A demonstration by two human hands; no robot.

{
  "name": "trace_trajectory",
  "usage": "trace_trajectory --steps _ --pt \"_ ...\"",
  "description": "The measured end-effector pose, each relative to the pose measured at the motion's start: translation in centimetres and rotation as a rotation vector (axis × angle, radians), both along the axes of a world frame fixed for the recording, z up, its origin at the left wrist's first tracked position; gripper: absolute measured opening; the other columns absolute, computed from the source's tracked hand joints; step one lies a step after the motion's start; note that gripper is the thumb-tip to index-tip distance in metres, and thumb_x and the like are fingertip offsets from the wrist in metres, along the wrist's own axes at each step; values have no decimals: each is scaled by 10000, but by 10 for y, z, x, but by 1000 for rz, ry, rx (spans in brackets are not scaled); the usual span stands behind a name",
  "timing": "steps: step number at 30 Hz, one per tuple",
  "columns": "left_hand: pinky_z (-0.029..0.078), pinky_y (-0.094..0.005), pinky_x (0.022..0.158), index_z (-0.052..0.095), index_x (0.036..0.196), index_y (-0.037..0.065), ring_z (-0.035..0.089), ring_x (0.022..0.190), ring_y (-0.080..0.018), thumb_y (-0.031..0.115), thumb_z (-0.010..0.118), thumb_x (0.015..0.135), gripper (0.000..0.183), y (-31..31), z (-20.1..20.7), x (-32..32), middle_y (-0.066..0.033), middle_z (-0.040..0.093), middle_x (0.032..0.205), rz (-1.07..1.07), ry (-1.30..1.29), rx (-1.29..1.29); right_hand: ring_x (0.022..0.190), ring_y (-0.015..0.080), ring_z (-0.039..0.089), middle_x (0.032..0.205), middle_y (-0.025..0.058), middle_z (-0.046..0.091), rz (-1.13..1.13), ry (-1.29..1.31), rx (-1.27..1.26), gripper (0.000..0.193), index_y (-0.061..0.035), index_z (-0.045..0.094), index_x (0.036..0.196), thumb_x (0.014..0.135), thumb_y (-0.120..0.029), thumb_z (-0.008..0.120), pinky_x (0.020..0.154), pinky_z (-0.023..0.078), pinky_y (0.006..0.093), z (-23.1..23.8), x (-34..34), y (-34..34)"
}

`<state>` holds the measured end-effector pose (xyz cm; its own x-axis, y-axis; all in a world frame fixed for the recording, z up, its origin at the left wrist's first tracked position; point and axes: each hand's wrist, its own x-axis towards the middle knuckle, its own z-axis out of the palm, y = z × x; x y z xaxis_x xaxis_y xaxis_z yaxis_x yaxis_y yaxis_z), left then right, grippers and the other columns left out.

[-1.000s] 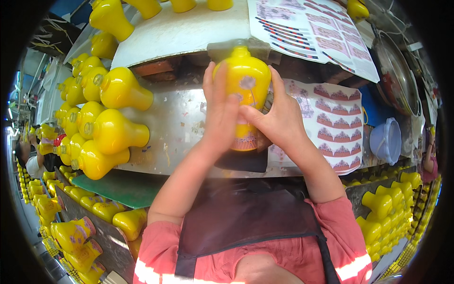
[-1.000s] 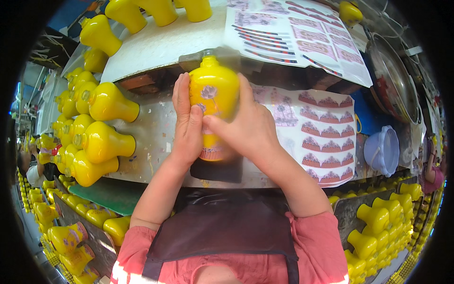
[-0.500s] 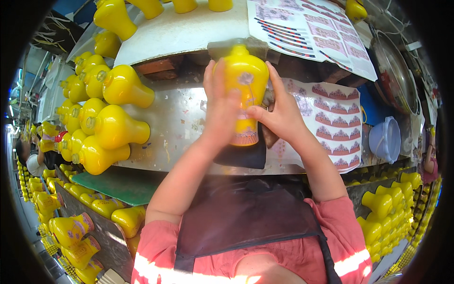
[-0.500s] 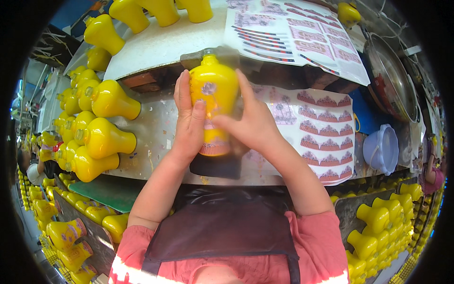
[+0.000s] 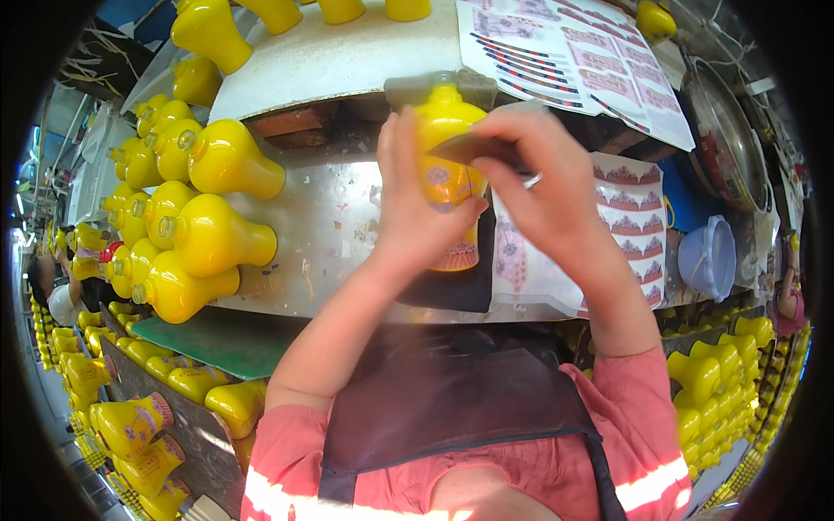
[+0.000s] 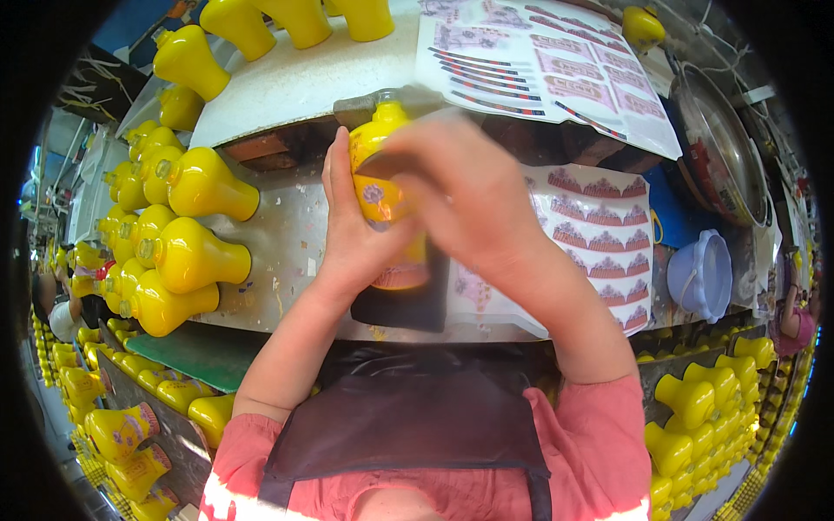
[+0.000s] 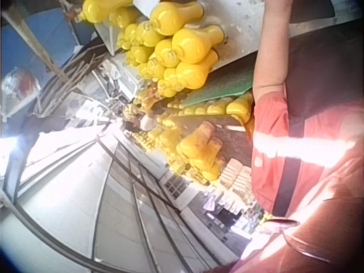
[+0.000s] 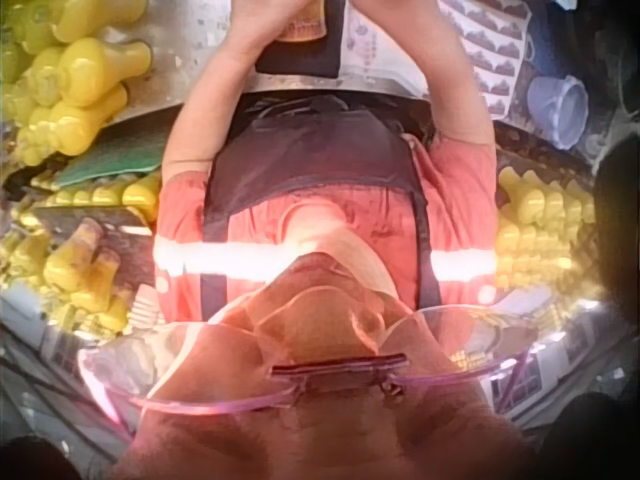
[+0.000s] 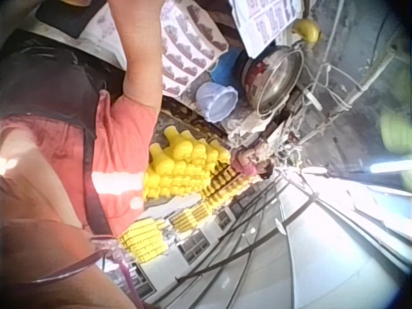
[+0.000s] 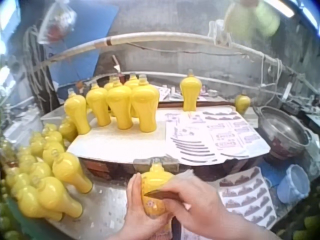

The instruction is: The person applies adhesive labels to yellow plastic bottles on a metal workbench. They peel each label from a sheet, wrap it around the bottle body, smooth it, and place the labeled bottle aside. The person also handles a white bottle and applies a pink paper seal around its neck.

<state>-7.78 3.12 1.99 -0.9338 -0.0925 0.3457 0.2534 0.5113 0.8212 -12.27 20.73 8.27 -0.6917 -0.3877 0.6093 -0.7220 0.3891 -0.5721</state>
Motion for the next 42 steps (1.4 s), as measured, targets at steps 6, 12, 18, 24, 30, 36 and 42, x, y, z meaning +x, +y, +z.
trace_trajectory --steps 6,12,18,24,30,36,42 --pt "385 -454 1162 50 1638 119 343 1464 -356 286 678 951 945 -6 5 -1 -208 275 1593 -158 -205 768 811 233 664 873 44 636 101 523 201 273 -114 709 974 707 -91 760 706 539 362 4 8 -9" --pt "408 -418 1139 7 1649 141 450 1392 -297 342 529 1064 809 -4 13 -1 -151 387 1553 -191 -343 879 863 259 729 952 73 742 356 232 66 233 -97 759 960 735 -49 799 683 586 378 -32 45 6" --pt "433 -405 1118 32 1645 138 484 1369 -281 364 503 1079 770 -10 3 -5 -131 418 1536 -251 -323 1020 820 273 722 891 80 739 95 149 -117 264 -84 731 964 748 65 755 718 566 349 -58 55 10" --pt "426 -418 1133 108 1642 116 519 1349 -280 473 322 1122 666 -14 10 -6 -141 427 1536 -448 -390 1355 967 162 687 1088 102 696 58 -331 -311 249 -32 628 1112 900 74 705 849 573 306 -50 44 -1" --pt "402 -439 1161 155 1648 127 369 1462 -300 333 481 1077 689 -20 13 13 -155 329 1578 -268 -226 779 890 192 716 1020 96 736 -197 0 -208 287 -49 678 1075 831 56 785 791 570 300 -49 31 0" --pt "371 -456 1191 166 1658 154 265 1517 -286 57 669 874 937 -32 -13 20 -136 201 1632 -251 -274 644 877 311 730 998 122 748 -108 20 -146 297 -78 749 976 716 62 781 734 587 382 -55 60 3" --pt "394 -406 1143 202 1666 195 502 1322 -239 132 682 949 865 -46 -30 15 -122 444 1518 -348 -205 696 869 292 720 936 79 714 142 334 72 344 -76 752 1031 694 -24 796 727 593 384 -39 60 -7"
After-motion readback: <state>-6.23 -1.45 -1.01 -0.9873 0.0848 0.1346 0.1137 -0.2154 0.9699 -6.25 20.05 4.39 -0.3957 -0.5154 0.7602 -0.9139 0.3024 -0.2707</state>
